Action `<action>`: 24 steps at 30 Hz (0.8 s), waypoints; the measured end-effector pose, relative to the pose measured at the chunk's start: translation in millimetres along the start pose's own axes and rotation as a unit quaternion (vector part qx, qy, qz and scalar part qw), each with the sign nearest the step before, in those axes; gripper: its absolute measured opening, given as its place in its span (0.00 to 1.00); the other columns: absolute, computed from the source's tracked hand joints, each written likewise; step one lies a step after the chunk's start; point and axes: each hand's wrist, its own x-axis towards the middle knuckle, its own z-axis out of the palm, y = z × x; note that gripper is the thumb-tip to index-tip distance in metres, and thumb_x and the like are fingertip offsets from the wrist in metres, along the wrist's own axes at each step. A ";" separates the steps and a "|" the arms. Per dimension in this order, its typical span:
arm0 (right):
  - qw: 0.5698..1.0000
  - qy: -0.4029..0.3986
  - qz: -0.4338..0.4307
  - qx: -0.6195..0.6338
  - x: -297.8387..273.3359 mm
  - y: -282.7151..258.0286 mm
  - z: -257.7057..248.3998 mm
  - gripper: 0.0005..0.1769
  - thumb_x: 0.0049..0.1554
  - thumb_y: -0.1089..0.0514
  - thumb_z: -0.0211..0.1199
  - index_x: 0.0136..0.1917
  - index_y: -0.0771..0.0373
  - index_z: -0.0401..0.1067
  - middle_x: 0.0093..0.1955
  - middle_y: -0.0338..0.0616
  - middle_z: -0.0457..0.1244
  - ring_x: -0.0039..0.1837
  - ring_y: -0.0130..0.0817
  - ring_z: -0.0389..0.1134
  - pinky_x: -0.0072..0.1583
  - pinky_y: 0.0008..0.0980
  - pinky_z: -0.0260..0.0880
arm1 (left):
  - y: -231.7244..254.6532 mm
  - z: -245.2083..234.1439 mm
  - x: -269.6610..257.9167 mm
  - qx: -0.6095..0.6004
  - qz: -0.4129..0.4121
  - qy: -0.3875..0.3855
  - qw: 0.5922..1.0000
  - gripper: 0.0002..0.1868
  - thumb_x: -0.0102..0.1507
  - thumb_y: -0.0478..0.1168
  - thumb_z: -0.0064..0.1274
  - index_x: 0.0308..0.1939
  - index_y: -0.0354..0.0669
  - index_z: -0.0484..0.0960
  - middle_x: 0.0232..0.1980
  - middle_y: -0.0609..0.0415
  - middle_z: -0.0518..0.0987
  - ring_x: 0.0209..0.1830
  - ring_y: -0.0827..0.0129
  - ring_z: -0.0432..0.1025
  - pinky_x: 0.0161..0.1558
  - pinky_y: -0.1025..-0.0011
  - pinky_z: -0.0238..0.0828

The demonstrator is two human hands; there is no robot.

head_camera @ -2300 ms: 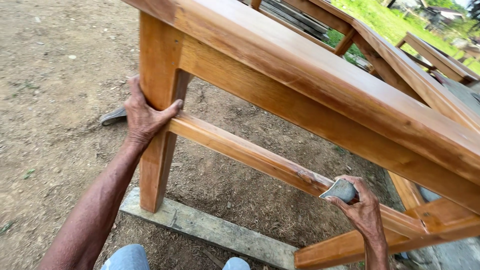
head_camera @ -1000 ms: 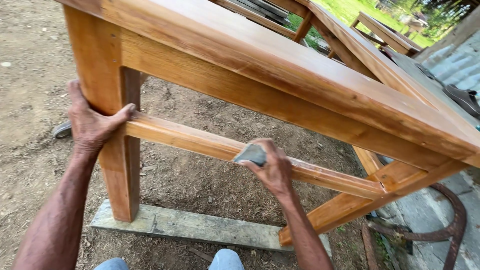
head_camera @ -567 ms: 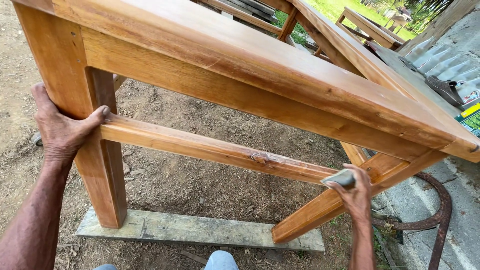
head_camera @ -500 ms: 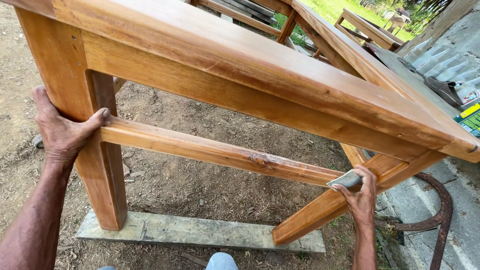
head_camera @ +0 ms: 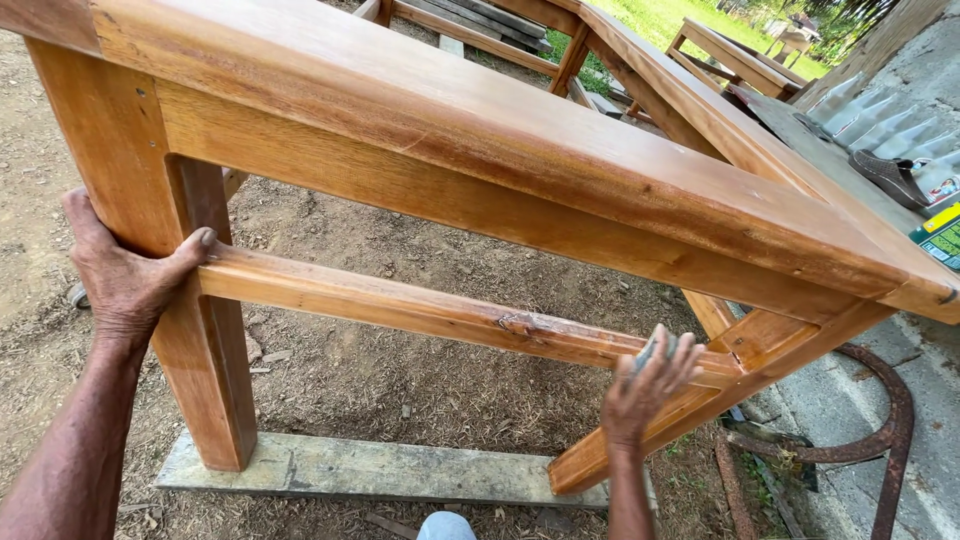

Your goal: Sand the surface and legs of a wooden table frame using sandpaper.

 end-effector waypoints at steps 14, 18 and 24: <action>0.975 0.020 -0.221 -0.002 -15.5 -18.2 19.9 0.41 0.67 0.26 0.40 0.84 0.47 0.46 0.89 0.45 0.35 0.89 0.44 0.32 0.84 0.67 0.22 | 0.9 -1.1 -0.3 0.029 0.021 0.010 0.999 0.40 0.60 0.43 0.76 0.63 0.35 0.62 0.55 0.42 0.76 0.55 0.56 0.79 0.57 0.62 0.81; 0.991 0.041 -0.120 -0.041 -12.2 58.2 0.2 0.43 0.68 0.26 0.36 0.85 0.54 0.44 0.89 0.49 0.34 0.89 0.46 0.30 0.83 0.63 0.22 | -7.9 -0.2 -1.7 0.027 0.020 0.005 0.999 0.40 0.61 0.43 0.76 0.64 0.35 0.62 0.54 0.43 0.75 0.56 0.57 0.78 0.59 0.62 0.80; 0.989 0.119 0.087 -0.019 -8.0 22.2 20.5 0.42 0.71 0.32 0.27 0.87 0.61 0.40 0.89 0.51 0.31 0.90 0.46 0.28 0.86 0.57 0.28 | -4.2 -0.2 -1.5 0.018 0.020 0.009 1.000 0.40 0.62 0.43 0.75 0.64 0.35 0.62 0.55 0.43 0.75 0.55 0.58 0.76 0.59 0.63 0.80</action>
